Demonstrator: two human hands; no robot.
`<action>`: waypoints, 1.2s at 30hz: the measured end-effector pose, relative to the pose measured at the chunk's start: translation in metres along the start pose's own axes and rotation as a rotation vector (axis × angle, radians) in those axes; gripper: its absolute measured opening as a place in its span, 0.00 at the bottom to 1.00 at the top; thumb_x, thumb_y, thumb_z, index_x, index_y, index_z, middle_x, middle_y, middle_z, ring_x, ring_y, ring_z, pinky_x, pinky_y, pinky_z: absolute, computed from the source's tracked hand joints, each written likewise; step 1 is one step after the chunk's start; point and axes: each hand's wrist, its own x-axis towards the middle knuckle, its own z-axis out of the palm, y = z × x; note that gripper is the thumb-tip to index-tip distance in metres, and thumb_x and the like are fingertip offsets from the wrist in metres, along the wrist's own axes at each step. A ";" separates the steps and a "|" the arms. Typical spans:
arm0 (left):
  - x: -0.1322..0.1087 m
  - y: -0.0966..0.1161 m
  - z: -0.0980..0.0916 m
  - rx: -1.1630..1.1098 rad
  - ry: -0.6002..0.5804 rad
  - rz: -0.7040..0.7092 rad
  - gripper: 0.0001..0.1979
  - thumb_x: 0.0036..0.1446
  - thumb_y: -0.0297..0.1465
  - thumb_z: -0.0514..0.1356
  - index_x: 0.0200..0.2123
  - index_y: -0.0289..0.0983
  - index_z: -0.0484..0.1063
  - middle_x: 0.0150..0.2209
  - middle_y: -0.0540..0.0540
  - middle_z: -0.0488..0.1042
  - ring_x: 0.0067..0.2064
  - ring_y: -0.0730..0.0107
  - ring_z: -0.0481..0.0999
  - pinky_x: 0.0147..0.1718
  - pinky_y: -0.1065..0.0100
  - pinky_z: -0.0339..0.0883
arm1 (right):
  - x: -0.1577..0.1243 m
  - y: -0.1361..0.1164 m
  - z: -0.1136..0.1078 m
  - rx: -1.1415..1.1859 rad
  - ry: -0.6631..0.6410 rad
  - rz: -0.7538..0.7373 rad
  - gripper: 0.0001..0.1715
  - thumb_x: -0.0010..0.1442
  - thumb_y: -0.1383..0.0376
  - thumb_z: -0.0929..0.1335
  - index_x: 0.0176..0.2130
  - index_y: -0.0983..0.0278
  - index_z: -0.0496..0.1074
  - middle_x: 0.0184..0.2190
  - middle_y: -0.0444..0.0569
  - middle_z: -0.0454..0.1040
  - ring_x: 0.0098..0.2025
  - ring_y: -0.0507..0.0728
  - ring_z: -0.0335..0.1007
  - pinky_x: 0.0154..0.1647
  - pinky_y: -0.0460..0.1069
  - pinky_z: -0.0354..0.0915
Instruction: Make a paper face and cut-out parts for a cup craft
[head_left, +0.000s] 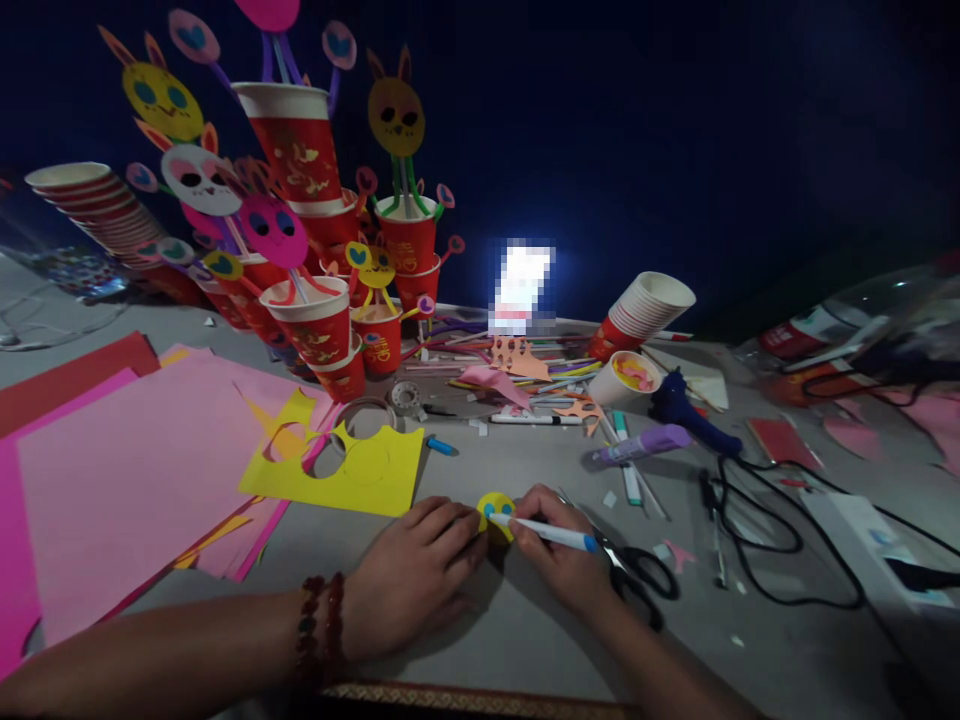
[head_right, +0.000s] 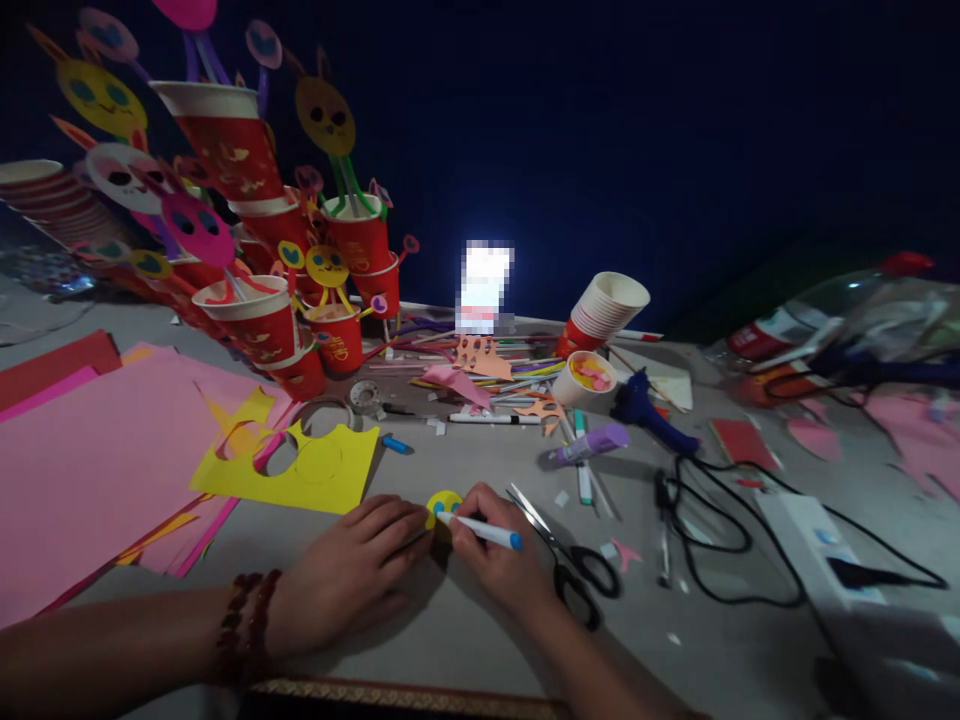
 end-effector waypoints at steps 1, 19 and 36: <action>0.000 0.000 -0.001 0.002 -0.003 -0.001 0.32 0.59 0.45 0.61 0.61 0.34 0.60 0.57 0.40 0.68 0.58 0.54 0.64 0.59 0.54 0.56 | -0.001 0.001 0.000 0.033 0.022 0.021 0.10 0.61 0.61 0.66 0.28 0.60 0.66 0.23 0.41 0.67 0.25 0.53 0.64 0.26 0.47 0.60; -0.003 0.001 0.001 -0.032 0.006 -0.044 0.31 0.58 0.44 0.62 0.61 0.38 0.61 0.59 0.41 0.65 0.58 0.53 0.63 0.59 0.53 0.56 | -0.002 -0.001 0.000 0.337 0.352 0.166 0.08 0.62 0.58 0.68 0.35 0.60 0.67 0.24 0.43 0.72 0.26 0.56 0.69 0.26 0.48 0.64; -0.004 0.009 -0.005 -0.081 0.083 -0.108 0.31 0.53 0.38 0.67 0.58 0.37 0.62 0.59 0.37 0.64 0.57 0.51 0.64 0.55 0.52 0.63 | -0.007 -0.013 -0.024 0.418 0.572 0.052 0.10 0.60 0.57 0.70 0.36 0.60 0.69 0.23 0.42 0.71 0.24 0.53 0.67 0.20 0.45 0.58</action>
